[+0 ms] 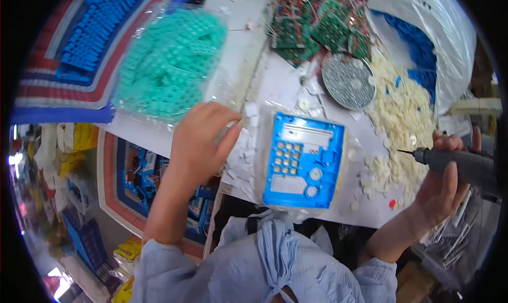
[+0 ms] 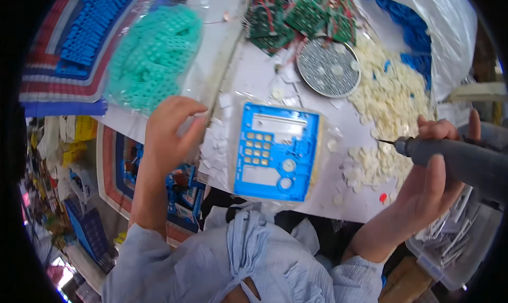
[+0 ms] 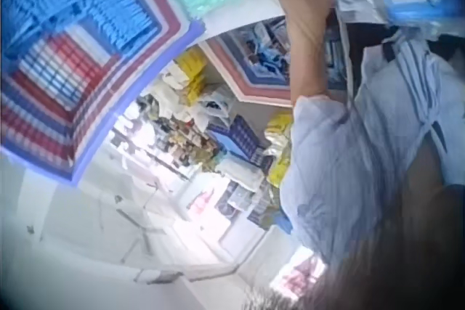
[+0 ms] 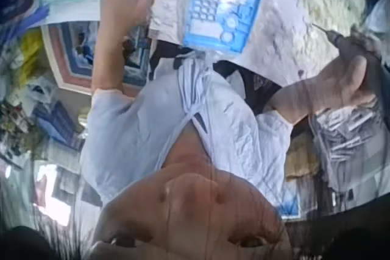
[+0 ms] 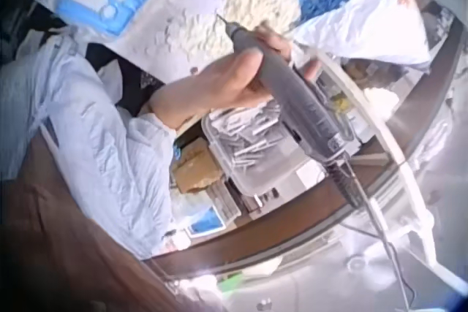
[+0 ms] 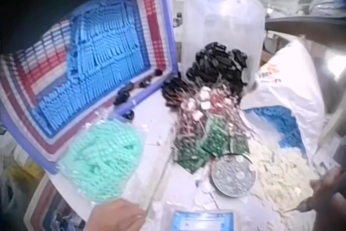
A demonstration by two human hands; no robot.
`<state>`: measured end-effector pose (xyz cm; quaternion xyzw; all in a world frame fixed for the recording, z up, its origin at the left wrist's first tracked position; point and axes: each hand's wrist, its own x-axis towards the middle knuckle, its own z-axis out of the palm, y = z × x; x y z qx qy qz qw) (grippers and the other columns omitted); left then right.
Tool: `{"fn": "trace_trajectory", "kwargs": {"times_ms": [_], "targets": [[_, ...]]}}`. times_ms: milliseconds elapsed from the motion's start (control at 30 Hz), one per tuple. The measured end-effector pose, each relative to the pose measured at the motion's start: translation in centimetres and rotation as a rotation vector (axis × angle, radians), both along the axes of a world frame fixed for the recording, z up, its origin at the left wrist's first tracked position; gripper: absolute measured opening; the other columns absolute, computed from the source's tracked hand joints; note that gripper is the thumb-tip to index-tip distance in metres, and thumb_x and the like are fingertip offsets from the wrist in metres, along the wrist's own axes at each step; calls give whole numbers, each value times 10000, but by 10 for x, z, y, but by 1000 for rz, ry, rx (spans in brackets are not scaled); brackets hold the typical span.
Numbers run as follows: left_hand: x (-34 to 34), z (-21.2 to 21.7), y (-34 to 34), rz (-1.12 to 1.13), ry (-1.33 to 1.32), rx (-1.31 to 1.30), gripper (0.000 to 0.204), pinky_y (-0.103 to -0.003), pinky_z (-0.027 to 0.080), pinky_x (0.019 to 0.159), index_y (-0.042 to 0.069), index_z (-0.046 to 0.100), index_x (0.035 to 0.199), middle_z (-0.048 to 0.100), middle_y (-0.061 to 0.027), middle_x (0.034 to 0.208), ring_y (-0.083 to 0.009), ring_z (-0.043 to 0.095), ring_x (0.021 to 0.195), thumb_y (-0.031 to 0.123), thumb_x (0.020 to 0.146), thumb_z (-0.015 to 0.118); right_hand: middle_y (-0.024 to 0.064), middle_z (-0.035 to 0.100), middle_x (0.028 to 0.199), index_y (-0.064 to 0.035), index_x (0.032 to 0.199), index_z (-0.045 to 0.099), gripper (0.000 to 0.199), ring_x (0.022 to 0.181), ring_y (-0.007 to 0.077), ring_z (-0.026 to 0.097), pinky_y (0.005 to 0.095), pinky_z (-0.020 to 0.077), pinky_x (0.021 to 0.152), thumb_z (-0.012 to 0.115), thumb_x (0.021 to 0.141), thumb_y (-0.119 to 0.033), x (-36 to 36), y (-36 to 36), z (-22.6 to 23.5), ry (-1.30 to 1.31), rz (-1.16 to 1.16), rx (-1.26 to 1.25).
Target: Assemble an electronic device by installing the circuit board and housing components using an electric screwdriver.
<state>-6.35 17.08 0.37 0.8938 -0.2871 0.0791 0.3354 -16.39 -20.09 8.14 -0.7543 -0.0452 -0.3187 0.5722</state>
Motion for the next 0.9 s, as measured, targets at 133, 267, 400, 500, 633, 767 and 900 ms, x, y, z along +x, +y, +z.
{"fn": "trace_trajectory", "kwargs": {"times_ms": [133,267,400,500,633,767,900], "targets": [[76,11,11,60,-30,163,116,-406,510,724,27,705,904,686,-121,875,-306,659,823,134,859,693,268,490,1407,58,1540,262,688,1315,357,499,536,385,1123,569,942,-91,-3,8,-11,-87,-244,-139],[151,12,21,209,-132,491,215,-428,515,729,45,705,865,687,-127,897,-326,662,843,259,847,714,256,422,1482,34,1548,266,685,1395,352,429,539,395,1133,568,938,-42,-19,5,-15,-171,-385,-263],[173,0,3,229,-149,697,257,-465,497,778,51,711,878,679,-121,893,-341,659,855,302,825,725,234,401,1504,24,1551,266,698,1410,332,412,540,418,1122,590,934,-14,-33,12,-15,-157,-500,-303],[180,-16,-2,246,-204,767,258,-516,470,856,60,735,907,693,-133,922,-346,669,899,298,807,718,231,408,1503,34,1536,291,666,1418,329,404,538,430,1126,583,940,-16,-44,2,-16,-161,-501,-344],[169,-10,21,321,-289,548,190,-463,486,795,66,728,943,683,-124,942,-313,662,878,211,823,708,285,508,1391,45,1405,465,530,1356,381,470,606,419,1100,626,927,-121,-53,6,-5,-260,-839,-491],[100,33,-7,115,-527,-2,183,-413,479,740,73,723,966,659,-111,957,-294,631,824,40,791,680,224,609,1221,2,1252,564,437,1146,368,586,503,467,1023,639,928,-282,-76,43,-7,-469,-511,-331],[15,22,-8,-209,-593,-54,326,-387,450,754,116,737,1027,642,-38,954,-221,607,809,16,718,710,197,601,1259,-37,1270,555,598,1074,362,589,453,480,940,813,732,-60,-15,94,-29,156,157,-399]]}}
